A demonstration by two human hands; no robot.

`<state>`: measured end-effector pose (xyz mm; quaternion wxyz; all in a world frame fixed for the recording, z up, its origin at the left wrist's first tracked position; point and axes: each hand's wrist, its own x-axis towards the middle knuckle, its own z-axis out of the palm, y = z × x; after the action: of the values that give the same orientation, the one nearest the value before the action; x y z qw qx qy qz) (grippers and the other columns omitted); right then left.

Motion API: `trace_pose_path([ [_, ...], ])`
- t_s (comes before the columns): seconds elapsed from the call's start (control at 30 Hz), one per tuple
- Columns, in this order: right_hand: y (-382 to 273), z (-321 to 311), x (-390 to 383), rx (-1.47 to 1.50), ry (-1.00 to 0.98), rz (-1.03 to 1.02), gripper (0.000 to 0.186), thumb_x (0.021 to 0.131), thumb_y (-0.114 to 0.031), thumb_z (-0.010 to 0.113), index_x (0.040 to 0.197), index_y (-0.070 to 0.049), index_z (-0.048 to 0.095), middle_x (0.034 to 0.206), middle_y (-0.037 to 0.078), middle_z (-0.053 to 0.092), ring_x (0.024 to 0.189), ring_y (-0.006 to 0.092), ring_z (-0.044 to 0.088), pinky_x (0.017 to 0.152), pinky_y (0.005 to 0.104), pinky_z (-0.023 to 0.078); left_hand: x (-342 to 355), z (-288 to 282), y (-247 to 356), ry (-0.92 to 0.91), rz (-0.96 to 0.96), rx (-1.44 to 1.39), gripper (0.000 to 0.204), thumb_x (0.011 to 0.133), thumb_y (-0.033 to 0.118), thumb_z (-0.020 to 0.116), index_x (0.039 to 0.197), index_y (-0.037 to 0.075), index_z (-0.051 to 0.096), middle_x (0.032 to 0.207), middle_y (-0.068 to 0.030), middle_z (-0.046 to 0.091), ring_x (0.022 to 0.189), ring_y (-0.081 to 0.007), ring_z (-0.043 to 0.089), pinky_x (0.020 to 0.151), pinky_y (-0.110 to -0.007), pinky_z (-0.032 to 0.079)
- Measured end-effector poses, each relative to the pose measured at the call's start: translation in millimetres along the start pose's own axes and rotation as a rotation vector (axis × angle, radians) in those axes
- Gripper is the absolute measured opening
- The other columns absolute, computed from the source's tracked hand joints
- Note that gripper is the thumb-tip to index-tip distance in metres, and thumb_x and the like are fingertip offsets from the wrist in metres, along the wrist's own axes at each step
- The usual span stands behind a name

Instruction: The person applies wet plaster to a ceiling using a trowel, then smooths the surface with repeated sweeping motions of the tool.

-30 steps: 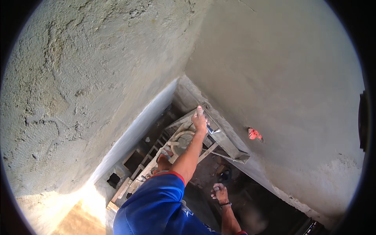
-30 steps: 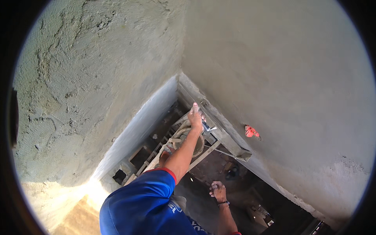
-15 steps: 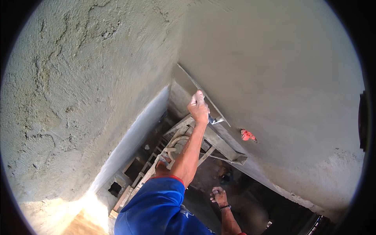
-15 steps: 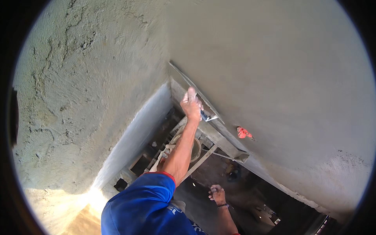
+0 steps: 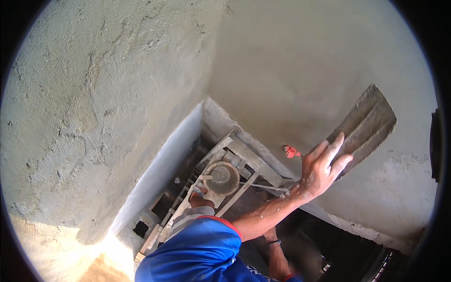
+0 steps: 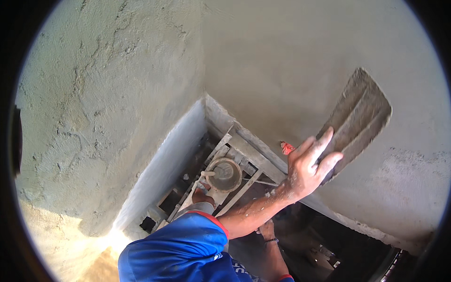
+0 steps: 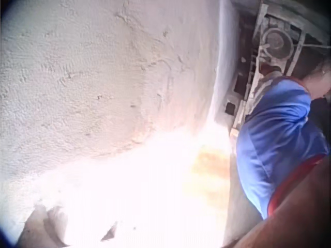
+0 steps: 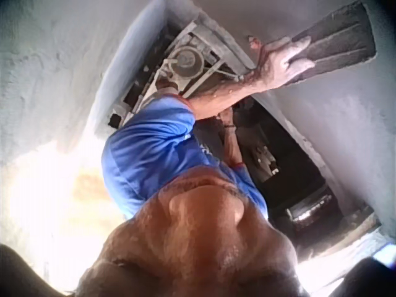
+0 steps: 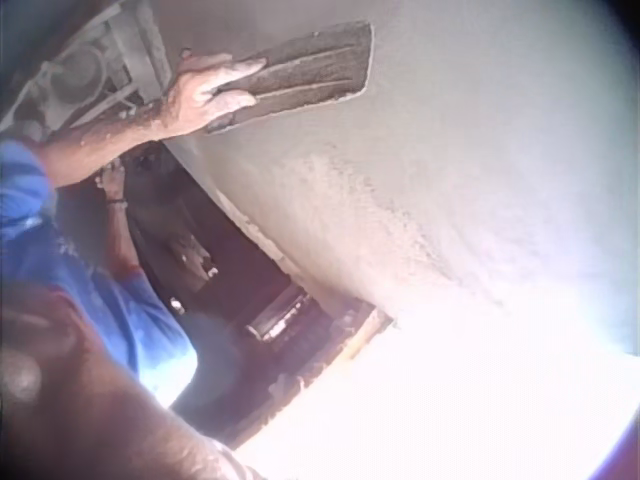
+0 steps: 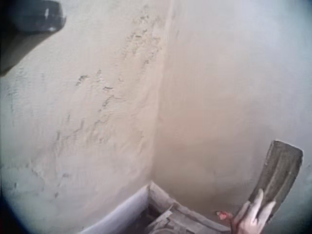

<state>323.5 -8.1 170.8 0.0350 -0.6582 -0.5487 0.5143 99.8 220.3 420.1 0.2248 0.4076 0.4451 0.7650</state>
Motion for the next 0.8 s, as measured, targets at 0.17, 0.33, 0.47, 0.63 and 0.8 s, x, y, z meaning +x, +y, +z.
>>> trace_pose_path([
  [0.17,2.7,3.9,-4.3,0.198,0.02,0.296,0.022,0.097,-0.021,0.055,0.105,-0.002,0.06,0.073,0.007,0.065,0.051,0.0111,0.061,0.044,0.0248,0.052,-85.9,-68.9,-114.0,0.318,-0.777,-0.368,0.036,0.095,0.032,0.062,0.117,0.003,0.064,0.065,0.0011,0.055,0.053,-0.0077,0.052,0.044,-0.024,0.042],
  [0.33,8.4,8.1,-10.4,0.21,-0.002,0.358,0.023,0.097,-0.022,0.055,0.107,-0.001,0.059,0.076,0.007,0.065,0.053,0.0114,0.062,0.046,0.0251,0.052,-128.3,-121.3,-272.1,0.691,-1.065,-0.551,0.036,0.093,0.045,0.06,0.08,0.013,0.05,0.057,0.0033,0.04,0.04,-0.0095,0.042,0.033,-0.025,0.038],
  [0.47,21.4,8.7,-15.9,0.259,-0.004,0.411,0.025,0.097,-0.022,0.054,0.109,0.0,0.058,0.077,0.008,0.065,0.053,0.0117,0.062,0.046,0.0253,0.053,-110.4,-111.3,-320.9,0.732,-1.114,-0.588,0.038,0.093,0.045,0.061,0.075,0.017,0.043,0.055,0.0036,0.038,0.04,-0.0101,0.04,0.033,-0.027,0.036],
  [0.63,30.0,5.8,-17.0,0.253,0.001,0.434,0.026,0.097,-0.024,0.055,0.108,-0.001,0.058,0.078,0.008,0.066,0.053,0.012,0.063,0.046,0.0254,0.053,-83.4,-100.0,-329.8,0.83,-1.125,-0.688,0.039,0.093,0.047,0.06,0.076,0.017,0.042,0.055,0.0033,0.036,0.04,-0.0106,0.04,0.033,-0.027,0.036],
  [0.8,31.6,-0.4,-14.1,0.257,0.004,0.401,0.028,0.096,-0.027,0.056,0.11,-0.003,0.058,0.079,0.009,0.066,0.053,0.0121,0.062,0.045,0.0255,0.052,-57.7,-82.6,-273.5,0.758,-1.043,-0.641,0.038,0.093,0.048,0.06,0.079,0.016,0.044,0.054,0.0029,0.037,0.04,-0.0109,0.041,0.032,-0.027,0.036],
])
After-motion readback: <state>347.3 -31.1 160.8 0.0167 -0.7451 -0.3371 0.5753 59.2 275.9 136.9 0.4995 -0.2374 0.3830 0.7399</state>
